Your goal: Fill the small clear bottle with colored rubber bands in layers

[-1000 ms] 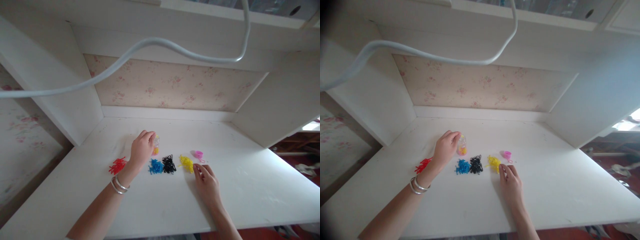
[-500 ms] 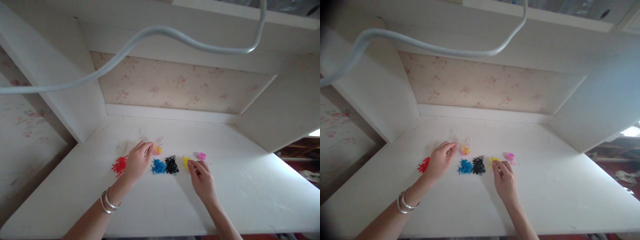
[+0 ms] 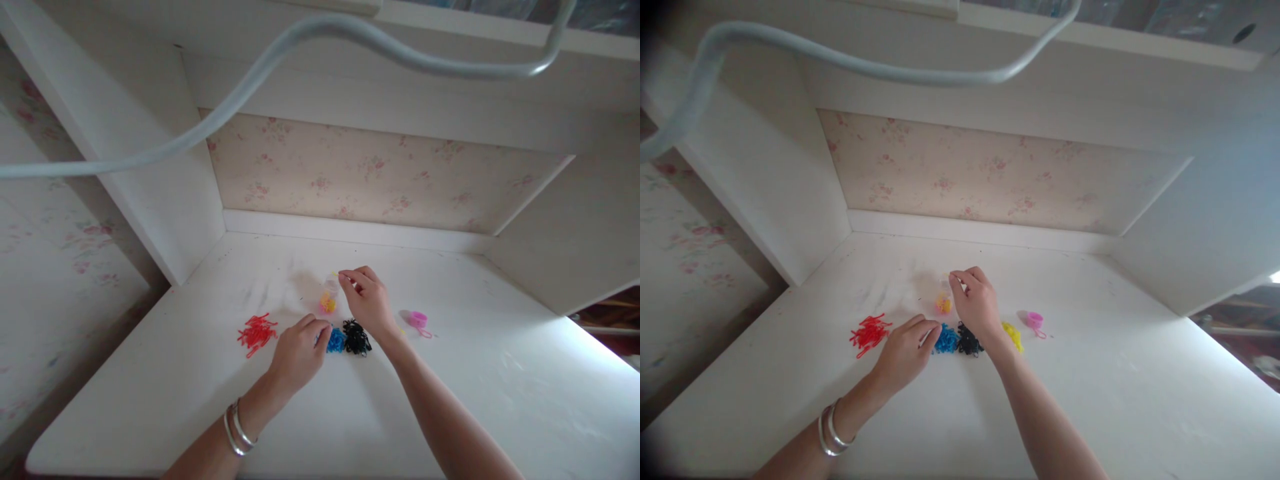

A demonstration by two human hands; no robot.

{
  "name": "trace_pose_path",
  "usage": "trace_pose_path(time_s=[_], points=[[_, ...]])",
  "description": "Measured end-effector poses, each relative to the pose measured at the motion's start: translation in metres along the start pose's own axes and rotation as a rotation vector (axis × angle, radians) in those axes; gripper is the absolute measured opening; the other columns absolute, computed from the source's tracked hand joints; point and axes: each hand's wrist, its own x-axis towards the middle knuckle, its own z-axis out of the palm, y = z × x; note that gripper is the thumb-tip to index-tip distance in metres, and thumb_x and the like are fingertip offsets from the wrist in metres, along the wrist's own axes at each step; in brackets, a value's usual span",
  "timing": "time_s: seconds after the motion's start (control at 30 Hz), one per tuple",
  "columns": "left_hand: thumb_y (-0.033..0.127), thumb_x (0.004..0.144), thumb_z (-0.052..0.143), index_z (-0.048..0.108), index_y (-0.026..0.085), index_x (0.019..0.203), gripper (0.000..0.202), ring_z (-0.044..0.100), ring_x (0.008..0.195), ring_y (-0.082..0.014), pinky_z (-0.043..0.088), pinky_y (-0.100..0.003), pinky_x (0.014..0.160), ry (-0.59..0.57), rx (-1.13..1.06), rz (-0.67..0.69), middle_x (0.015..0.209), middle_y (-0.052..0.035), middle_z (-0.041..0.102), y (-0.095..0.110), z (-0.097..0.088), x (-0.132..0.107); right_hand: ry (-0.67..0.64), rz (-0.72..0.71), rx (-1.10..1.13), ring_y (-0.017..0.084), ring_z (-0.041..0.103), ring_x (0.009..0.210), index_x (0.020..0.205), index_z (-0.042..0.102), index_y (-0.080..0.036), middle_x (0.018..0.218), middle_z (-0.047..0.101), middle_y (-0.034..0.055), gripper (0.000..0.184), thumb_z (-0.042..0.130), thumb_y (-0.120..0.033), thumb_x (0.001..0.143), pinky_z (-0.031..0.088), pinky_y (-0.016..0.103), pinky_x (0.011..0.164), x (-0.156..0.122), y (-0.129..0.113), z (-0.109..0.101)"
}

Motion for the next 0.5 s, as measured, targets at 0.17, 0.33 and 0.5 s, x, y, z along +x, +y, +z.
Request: trace_pose_path(time_s=[0.17,0.33,0.5], points=[[0.027,0.096,0.04,0.066,0.023,0.09,0.027,0.058,0.071,-0.0118,0.043,-0.023,0.067,-0.009,0.022,-0.002,0.082,-0.0001,0.062,0.0,-0.002,0.0,-0.051,0.019,-0.016,0.009,0.051,0.059,0.096,0.073,-0.022,0.085,0.06,0.0025,0.03,0.05,-0.04,0.09,0.042,0.024,0.06,0.002,0.001,0.001],[0.028,0.096,0.039,0.066,0.023,0.09,0.028,0.058,0.071,-0.0119,0.043,-0.023,0.066,-0.031,0.034,0.004,0.083,-0.0005,0.062,0.0,-0.002,0.001,-0.02,0.032,-0.022,0.01,0.051,0.06,0.098,0.073,-0.021,0.086,0.061,0.0032,0.032,0.049,-0.042,0.09,0.042,0.024,0.06,-0.003,0.005,-0.01],[0.029,0.097,0.038,0.065,0.022,0.088,0.03,0.059,0.074,-0.0127,0.044,-0.023,0.067,-0.04,0.065,0.0,0.083,-0.0008,0.063,0.001,-0.002,0.002,0.02,0.122,-0.059,0.01,0.052,0.059,0.09,0.072,-0.02,0.086,0.062,0.0035,0.035,0.047,-0.044,0.091,0.043,0.025,0.06,-0.023,0.028,-0.033]])
